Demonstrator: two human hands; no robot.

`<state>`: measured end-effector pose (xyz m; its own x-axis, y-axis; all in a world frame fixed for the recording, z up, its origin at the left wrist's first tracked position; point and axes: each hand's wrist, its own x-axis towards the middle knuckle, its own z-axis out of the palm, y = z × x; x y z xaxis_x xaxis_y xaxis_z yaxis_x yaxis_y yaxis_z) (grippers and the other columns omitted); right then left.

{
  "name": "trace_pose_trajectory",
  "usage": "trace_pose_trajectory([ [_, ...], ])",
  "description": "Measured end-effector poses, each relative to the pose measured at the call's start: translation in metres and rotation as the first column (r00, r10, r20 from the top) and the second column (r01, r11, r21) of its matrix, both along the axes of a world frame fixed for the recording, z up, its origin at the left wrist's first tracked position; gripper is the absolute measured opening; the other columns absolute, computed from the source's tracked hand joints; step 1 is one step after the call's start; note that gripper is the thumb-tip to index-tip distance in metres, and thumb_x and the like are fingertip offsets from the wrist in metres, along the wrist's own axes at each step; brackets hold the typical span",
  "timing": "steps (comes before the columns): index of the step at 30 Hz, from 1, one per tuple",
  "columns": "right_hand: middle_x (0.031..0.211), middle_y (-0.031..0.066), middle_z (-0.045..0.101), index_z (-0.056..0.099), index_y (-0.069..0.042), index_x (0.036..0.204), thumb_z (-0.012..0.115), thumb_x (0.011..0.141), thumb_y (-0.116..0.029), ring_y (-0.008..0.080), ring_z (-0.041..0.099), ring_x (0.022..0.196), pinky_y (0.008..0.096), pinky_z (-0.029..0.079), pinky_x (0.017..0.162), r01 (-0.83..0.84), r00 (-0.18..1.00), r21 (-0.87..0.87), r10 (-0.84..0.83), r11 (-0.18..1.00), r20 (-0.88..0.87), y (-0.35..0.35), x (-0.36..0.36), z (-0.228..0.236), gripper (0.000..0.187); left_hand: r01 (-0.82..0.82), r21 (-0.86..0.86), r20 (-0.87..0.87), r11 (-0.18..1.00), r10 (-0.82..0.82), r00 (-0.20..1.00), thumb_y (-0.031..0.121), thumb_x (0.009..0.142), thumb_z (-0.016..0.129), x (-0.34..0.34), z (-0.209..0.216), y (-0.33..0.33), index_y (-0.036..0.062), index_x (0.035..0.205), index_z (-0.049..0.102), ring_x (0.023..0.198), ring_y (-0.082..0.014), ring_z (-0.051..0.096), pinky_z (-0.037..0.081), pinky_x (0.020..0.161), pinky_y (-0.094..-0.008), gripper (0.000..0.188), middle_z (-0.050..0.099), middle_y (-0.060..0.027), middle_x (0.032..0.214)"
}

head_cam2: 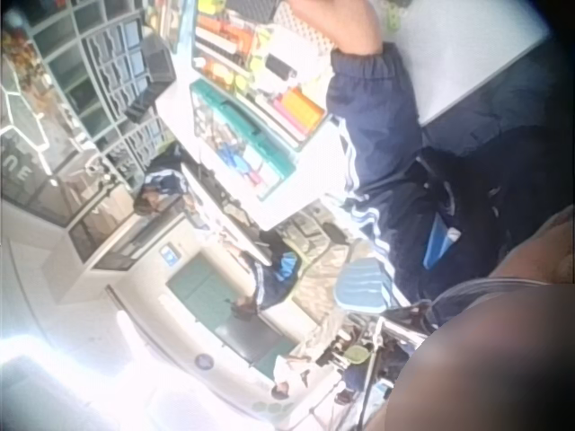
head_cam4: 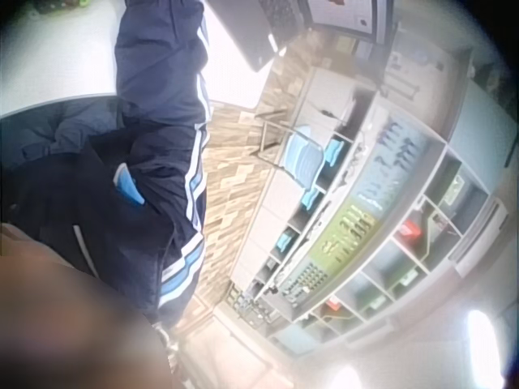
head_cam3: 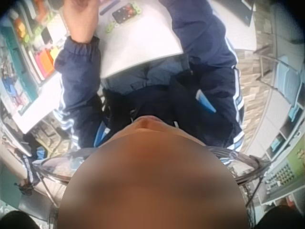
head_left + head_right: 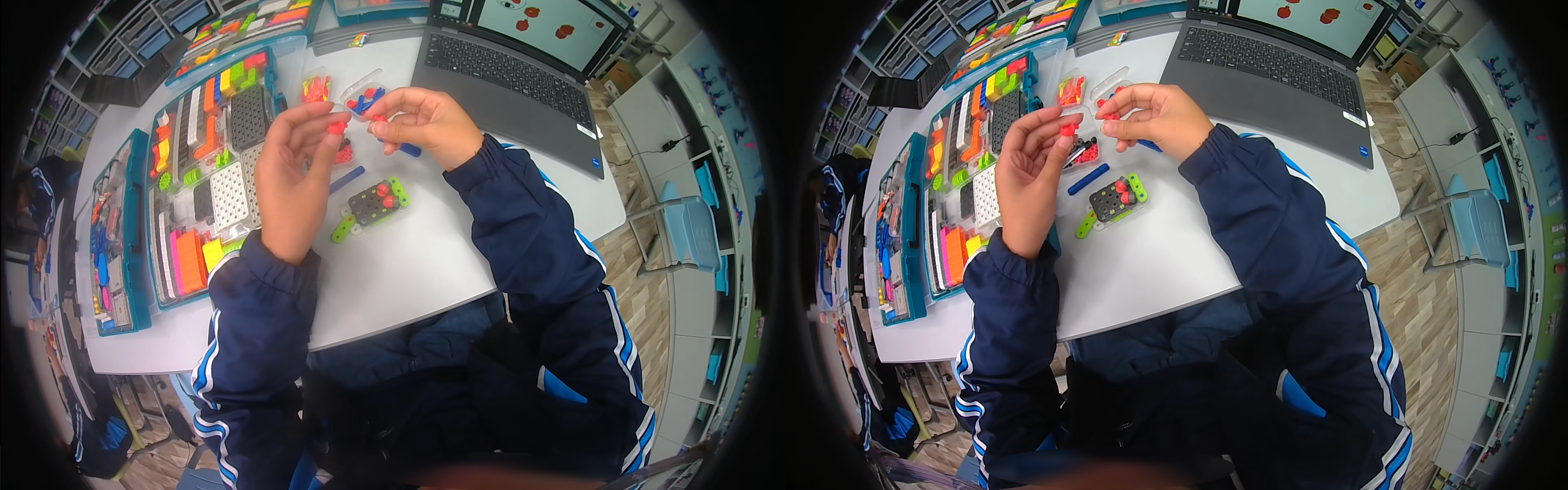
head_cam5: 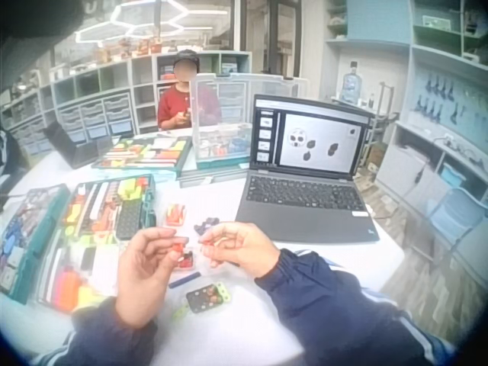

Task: The person assembles small red and blue plastic pieces into a larger structure on a white table. They repeatedly pick up individual pieces, connect them, and occasionally use a laptop for reference. The assembly progresses incrementally as more pieces are added to the growing structure.

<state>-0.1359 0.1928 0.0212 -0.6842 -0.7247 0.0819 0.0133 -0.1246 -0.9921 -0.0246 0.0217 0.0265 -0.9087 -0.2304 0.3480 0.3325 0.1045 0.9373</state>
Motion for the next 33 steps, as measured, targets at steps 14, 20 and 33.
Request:
trace_pose_trajectory([
  [14,0.092,0.0075,0.065,0.065,-0.001,0.108,0.065,0.09,-0.012,0.01,0.057,0.068,0.0253,0.049,0.068,0.089,0.988,-0.078,-0.098,0.993,-0.117,-0.002,0.002,0.001,0.022,0.058,0.216,0.057,0.975,-0.072,0.996,-0.006,0.085,0.064,0.002,0.006,0.003,-0.0034,0.12,0.048,0.099,-0.0167,0.065,0.053,0.085,-0.0265,0.039,0.06,-0.0178,0.119],
  [20,0.09,0.0069,0.067,0.068,-0.001,0.104,0.064,0.089,-0.009,0.0097,0.057,0.066,0.024,0.048,0.064,0.085,0.957,-0.014,-0.085,0.996,-0.278,-0.003,0.01,0.001,0.018,0.044,0.225,0.036,0.973,-0.054,0.998,-0.006,0.082,0.066,0.002,0.006,0.003,-0.0028,0.12,0.048,0.097,-0.0168,0.065,0.053,0.083,-0.0275,0.042,0.054,-0.0168,0.125],
  [33,0.091,0.0134,0.068,0.063,0.003,0.115,0.05,0.098,-0.01,0.0124,0.06,0.063,0.0235,0.048,0.062,0.079,0.968,-0.122,-0.105,0.989,-0.226,-0.006,0.012,0.0,0.025,0.016,0.198,0.026,0.98,-0.021,0.999,-0.01,0.081,0.066,0.004,0.008,0.004,-0.0063,0.122,0.045,0.094,-0.017,0.066,0.054,0.085,-0.0277,0.046,0.052,-0.0194,0.125],
])
